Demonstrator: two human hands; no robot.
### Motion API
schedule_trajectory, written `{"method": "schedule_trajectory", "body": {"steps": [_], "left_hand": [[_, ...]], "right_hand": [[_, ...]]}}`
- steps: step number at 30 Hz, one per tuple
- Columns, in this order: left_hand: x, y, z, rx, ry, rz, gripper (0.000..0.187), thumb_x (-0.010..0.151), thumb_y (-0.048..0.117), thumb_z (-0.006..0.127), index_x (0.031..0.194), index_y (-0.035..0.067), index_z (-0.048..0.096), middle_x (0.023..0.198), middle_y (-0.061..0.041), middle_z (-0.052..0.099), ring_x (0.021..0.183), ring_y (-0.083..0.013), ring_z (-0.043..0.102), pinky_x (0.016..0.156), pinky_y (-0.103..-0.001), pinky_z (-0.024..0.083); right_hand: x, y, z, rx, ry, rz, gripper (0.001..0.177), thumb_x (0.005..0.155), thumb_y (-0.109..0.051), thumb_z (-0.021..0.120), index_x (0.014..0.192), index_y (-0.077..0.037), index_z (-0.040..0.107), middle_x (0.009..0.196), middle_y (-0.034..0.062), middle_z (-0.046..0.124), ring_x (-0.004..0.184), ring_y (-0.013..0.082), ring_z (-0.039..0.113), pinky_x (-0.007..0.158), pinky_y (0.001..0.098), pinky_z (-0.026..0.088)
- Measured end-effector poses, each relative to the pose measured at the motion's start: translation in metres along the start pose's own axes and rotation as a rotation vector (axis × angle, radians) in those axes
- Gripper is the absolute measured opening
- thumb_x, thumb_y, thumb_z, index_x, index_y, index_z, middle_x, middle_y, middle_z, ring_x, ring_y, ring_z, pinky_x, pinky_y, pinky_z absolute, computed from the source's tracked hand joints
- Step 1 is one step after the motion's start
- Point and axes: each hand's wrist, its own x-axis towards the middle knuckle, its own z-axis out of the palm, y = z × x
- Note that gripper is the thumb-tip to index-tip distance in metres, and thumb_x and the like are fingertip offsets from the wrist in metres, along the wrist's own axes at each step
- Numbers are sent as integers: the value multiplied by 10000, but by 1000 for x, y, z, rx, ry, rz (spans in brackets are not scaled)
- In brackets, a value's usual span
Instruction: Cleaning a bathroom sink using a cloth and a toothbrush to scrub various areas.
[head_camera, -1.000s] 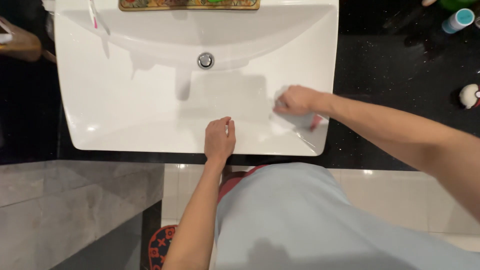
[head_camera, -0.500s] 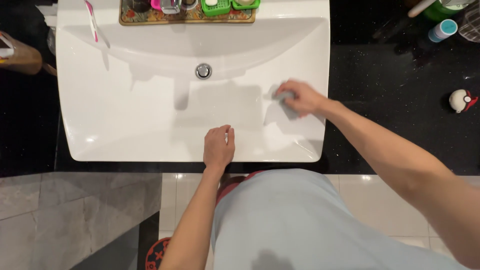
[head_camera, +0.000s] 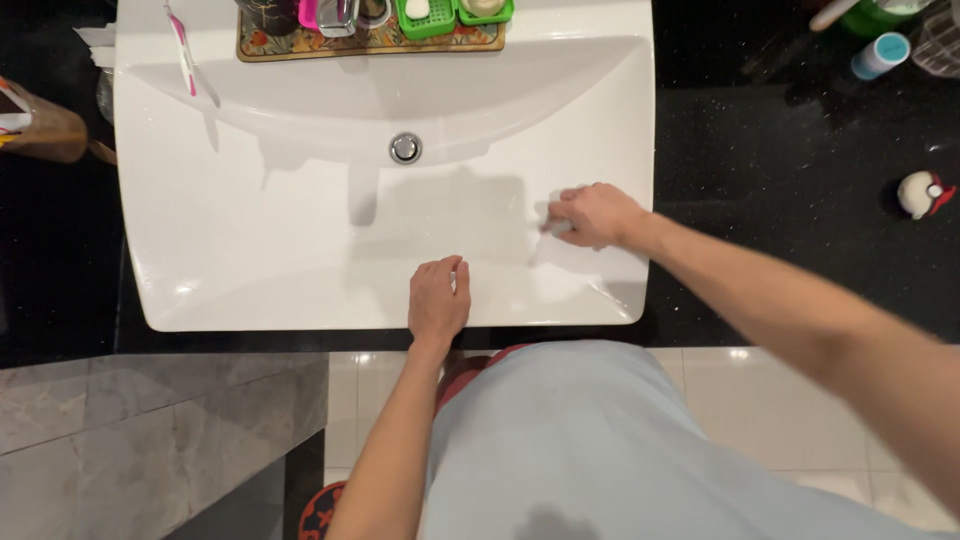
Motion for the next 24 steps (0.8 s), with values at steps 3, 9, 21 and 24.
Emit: {"method": "schedule_trajectory", "body": {"steps": [3,9,21,24], "left_hand": [[-4,8,-13,9,-12,-6,305,1020,295,552,1097,57,727,1065,-96,744,1129,-310,611,1001,-434,461],[-7,0,-8,-5,15,34,282,1017,288,562,1091,67,721,1050,-88,746,1108,-307,621,988,-430,466],[-10,3,-11,-7,16,28,285,1009,293,563,1076,70,728,1016,-85,746,1094,-303,626,965,-427,472],[-5,-1,-8,-12,32,68,280,1004,289,565,1061,69,728,1004,-83,748,1083,-299,633,981,-429,469]], "right_hand": [[-4,-30,-28,116,26,11,289,829,-184,710,1112,-175,767,942,80,723,734,261,737,690,396,618],[1,-19,-23,338,41,19,241,862,-139,699,1093,-113,764,836,163,737,674,277,714,638,424,578],[-9,-30,-15,455,-128,151,236,877,-158,695,1074,-39,747,729,113,732,493,239,690,408,367,577],[0,-43,-41,488,-32,315,241,909,-147,652,1125,-60,713,724,172,729,508,262,697,425,377,578]]}}
